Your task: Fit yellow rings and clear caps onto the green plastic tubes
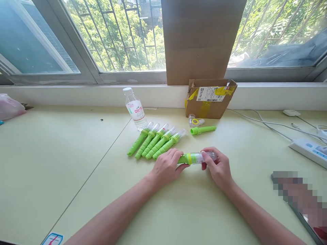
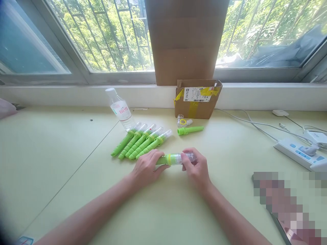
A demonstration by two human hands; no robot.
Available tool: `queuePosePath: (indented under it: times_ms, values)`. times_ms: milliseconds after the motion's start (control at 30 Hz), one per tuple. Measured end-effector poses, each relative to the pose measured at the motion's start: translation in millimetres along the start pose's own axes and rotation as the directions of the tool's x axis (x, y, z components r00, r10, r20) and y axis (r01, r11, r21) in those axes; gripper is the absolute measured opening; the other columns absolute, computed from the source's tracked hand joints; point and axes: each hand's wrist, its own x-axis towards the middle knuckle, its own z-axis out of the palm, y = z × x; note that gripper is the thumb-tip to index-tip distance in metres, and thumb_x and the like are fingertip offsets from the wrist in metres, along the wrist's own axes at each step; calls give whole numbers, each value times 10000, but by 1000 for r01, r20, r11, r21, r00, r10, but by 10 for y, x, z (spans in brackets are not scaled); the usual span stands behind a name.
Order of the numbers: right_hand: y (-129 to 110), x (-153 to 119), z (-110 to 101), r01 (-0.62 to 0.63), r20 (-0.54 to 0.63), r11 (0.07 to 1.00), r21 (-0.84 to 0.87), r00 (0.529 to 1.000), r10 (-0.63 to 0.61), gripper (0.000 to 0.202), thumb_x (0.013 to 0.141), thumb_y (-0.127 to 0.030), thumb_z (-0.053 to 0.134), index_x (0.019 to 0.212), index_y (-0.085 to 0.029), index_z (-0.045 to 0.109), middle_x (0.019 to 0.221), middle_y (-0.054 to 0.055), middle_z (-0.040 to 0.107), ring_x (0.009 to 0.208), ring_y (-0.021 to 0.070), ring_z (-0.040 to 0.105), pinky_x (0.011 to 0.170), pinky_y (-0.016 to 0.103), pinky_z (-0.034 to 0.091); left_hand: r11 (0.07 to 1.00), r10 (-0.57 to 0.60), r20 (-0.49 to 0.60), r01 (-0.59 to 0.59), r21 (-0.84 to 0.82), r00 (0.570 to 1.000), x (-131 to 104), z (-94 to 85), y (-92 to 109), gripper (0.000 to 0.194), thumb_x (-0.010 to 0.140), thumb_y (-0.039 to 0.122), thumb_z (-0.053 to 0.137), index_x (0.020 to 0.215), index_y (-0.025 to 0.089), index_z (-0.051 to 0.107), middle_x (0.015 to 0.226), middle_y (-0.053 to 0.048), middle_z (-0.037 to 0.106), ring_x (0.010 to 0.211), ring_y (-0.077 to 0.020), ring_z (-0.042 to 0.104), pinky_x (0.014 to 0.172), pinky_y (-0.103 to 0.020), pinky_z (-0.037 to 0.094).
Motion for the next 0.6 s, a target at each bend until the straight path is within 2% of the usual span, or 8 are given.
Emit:
queuePosePath:
  times_ms: [233,433,500,600]
  values:
    - [-23,-23,-1,1,41,1000,-31,999,0,261,846,-444,612,821,-184,605,570,-21,583,471,118,557,448,219,442,1000,18,-44,-17,10,999,-22,15,7,122,901,293,497,858,181,476,692,-14,595,585,-143,553,535,-250,356]
    - [-23,-26,-12,16,54,994,-108,999,-10,340,836,-450,615,634,-186,544,471,-38,519,410,107,506,419,218,390,995,93,-12,-93,35,996,-24,10,11,26,846,173,450,834,192,462,699,-14,600,601,-152,557,535,-263,358]
    - [-23,-29,-6,38,63,991,-129,998,-30,342,844,-444,603,626,-186,553,492,-34,521,424,110,519,426,221,395,995,92,-10,-92,32,996,-25,10,6,102,817,139,445,900,190,472,737,-19,622,630,-161,578,557,-266,385]
    - [-22,-39,16,95,82,981,-168,993,-83,277,860,-418,580,707,-188,596,598,-15,572,473,121,558,448,232,427,999,26,-9,-26,36,1000,-23,17,-5,326,758,106,447,1074,179,473,801,-32,654,685,-180,612,618,-284,436]
